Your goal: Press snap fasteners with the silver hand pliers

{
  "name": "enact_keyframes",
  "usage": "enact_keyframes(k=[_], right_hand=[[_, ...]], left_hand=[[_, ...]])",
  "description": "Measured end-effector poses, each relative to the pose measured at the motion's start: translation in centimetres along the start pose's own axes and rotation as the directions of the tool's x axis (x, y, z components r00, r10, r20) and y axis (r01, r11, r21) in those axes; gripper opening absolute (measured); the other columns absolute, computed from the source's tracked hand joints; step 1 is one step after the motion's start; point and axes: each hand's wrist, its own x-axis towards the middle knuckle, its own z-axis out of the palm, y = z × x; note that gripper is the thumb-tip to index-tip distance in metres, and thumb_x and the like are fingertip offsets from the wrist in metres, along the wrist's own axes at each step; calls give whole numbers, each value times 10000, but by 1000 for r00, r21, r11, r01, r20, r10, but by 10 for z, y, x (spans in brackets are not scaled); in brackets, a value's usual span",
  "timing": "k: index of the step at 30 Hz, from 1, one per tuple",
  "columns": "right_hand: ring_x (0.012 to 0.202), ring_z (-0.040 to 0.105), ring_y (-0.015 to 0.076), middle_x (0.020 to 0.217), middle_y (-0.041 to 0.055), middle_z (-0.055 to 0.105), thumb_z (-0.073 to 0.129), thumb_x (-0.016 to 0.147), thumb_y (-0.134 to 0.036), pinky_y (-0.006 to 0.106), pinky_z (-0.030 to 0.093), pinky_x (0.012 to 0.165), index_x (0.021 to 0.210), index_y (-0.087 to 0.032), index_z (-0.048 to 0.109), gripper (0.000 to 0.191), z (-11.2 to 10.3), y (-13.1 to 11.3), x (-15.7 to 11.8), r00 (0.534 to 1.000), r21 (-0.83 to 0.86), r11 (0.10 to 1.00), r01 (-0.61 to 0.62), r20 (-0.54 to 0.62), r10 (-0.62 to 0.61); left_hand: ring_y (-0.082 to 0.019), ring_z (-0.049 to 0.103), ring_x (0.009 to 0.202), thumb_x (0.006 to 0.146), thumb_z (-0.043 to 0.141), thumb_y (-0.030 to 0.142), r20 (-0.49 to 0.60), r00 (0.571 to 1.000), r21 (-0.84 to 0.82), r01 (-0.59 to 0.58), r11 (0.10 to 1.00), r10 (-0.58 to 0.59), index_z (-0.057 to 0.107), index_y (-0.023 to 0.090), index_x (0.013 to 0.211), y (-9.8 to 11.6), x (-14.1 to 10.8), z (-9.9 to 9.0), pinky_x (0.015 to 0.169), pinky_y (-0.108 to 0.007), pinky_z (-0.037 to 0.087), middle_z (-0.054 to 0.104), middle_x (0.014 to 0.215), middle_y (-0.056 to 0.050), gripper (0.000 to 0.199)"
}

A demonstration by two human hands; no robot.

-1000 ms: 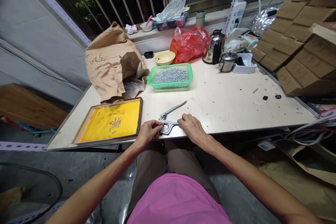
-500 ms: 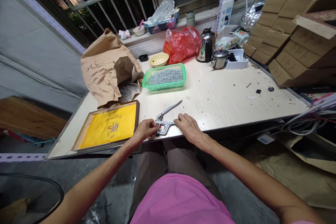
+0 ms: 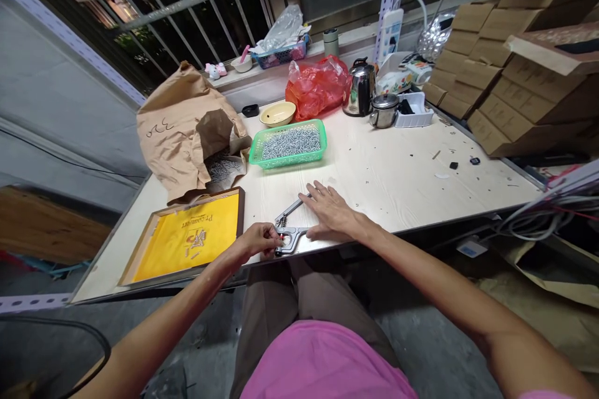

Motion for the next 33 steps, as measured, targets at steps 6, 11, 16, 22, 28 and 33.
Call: enact_keyframes(k=[6, 11, 16, 22, 28, 33], right_hand=[[1264, 353, 379, 1361, 226, 433, 685, 613, -666, 575, 204, 1044, 1397, -103, 356, 1020, -11, 8, 26, 983, -1, 996, 90, 162, -88], [1141, 450, 337, 1249, 195, 533, 705, 685, -530, 541, 246, 1012, 1407, -105, 336, 915, -15, -3, 15, 989, -18, 997, 77, 124, -75], [1081, 464, 299, 1155, 149, 582, 654, 779, -418, 494, 250, 990, 1330, -140, 424, 658, -12, -11, 1, 996, -1, 997, 79, 49, -79], [950, 481, 242, 1006, 110, 607, 593, 836, -366, 380, 317, 880, 1114, -145, 531, 360, -5, -11, -6, 992, 29, 991, 129, -18, -128], [950, 490, 233, 1029, 98, 610, 583, 836, -311, 368, 353, 845, 1114, -157, 515, 325, 0, -13, -8, 993, 19, 994, 108, -43, -107], [1031, 484, 261, 1149, 145, 565, 658, 773, -328, 382, 400, 839, 1294, -118, 417, 612, -3, -15, -13, 1000, 29, 999, 17, -7, -16]], left_hand=[[-77, 478, 360, 698, 676, 147, -50, 999, -50, 6, 999, -9, 476, 171, 631, 1, -6, 5, 398, -185, 399, 541, 418, 60, 212], [-87, 506, 398, 691, 695, 176, -90, 996, -61, 12, 998, -18, 489, 171, 648, 2, -11, 8, 424, -195, 432, 544, 442, 59, 211], [-98, 528, 450, 729, 667, 243, -169, 985, -116, 2, 993, -21, 506, 167, 691, -2, -19, 15, 465, -219, 461, 541, 498, 51, 182], [-153, 587, 686, 835, 546, 272, -448, 825, 368, -181, 912, 345, 583, 168, 780, 3, -35, 23, 673, -302, 494, 619, 746, -31, 123], [-270, 443, 1200, 804, 611, 247, -88, 716, 741, -418, 526, 693, 488, 181, 1235, 26, -16, 33, 974, -441, 409, 510, 1303, -127, 454], [-260, 493, 1107, 786, 624, 262, 78, 805, 814, -392, 429, 587, 371, 166, 1339, 40, 5, 35, 935, -418, 427, 548, 1210, -122, 616]])
